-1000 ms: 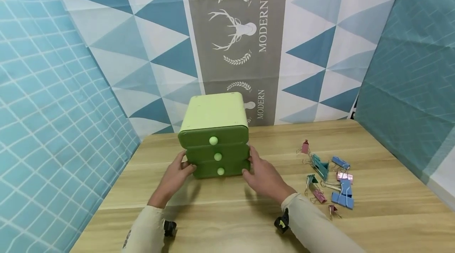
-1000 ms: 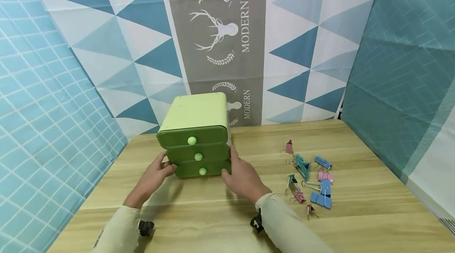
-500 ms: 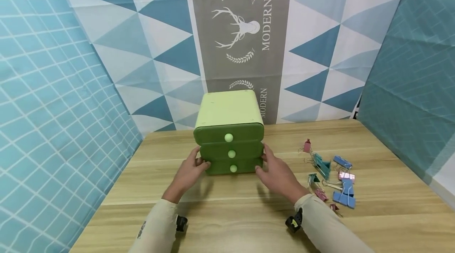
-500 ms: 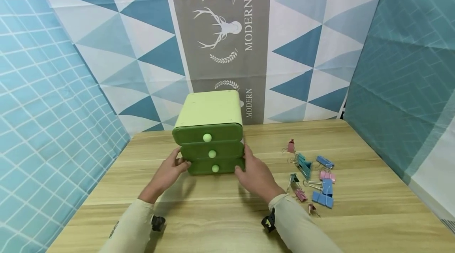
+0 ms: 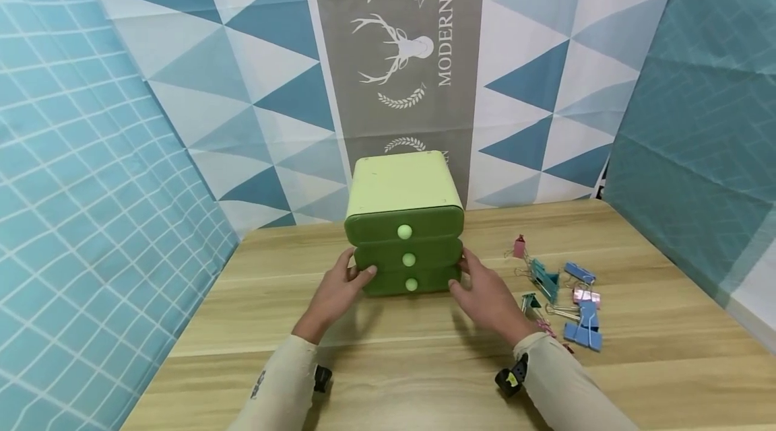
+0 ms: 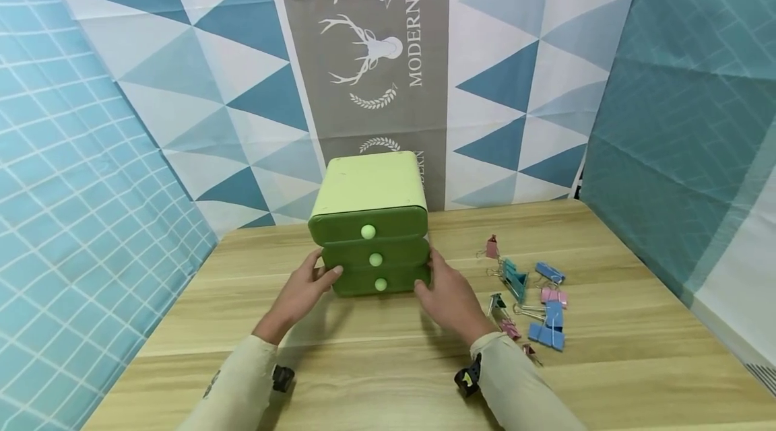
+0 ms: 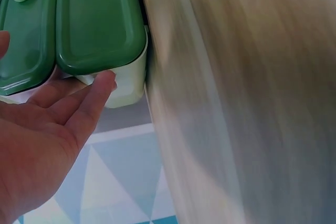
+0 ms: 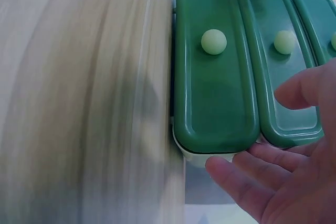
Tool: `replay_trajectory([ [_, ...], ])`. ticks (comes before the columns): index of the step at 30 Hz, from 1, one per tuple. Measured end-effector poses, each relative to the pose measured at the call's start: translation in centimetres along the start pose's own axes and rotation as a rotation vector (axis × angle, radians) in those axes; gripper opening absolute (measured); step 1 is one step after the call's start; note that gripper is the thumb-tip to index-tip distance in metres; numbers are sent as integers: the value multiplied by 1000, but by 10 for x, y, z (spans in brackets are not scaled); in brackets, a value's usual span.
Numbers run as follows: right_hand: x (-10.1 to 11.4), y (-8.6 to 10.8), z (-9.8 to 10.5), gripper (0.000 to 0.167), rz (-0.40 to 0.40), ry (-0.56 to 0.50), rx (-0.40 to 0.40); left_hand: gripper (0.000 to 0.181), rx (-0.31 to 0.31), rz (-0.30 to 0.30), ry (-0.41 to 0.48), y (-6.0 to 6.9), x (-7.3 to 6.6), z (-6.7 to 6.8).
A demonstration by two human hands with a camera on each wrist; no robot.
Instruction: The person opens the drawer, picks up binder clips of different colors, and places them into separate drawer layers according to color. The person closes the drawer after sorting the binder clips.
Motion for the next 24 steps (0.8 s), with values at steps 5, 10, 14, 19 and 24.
replay_trajectory([
  [5, -5, 0, 5, 74, -24, -16, -16, 82, -19, 13, -38, -5, -4, -8],
  [10, -6, -4, 3, 71, -39, -71, -38, 76, -66, -17, -90, -10, -6, -11],
  [14, -9, -7, -1, 69, -74, -113, -58, 73, -86, -44, -87, -13, -5, -11],
  [19, -14, -8, -3, 67, -102, -156, -94, 74, -86, -68, -56, -16, -4, -14],
  [24, -18, -10, -1, 65, -98, -220, -118, 67, -103, -103, -74, -21, -9, -18],
])
Point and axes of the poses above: each hand's wrist, its own y-axis away from the middle knuckle, its own z-axis out of the back of the hand, x = y × z, the point moved 2 cm from there along -y, towards the middle knuckle, and after that the axes turned 7 degrees about z, right-handed, at the moved point
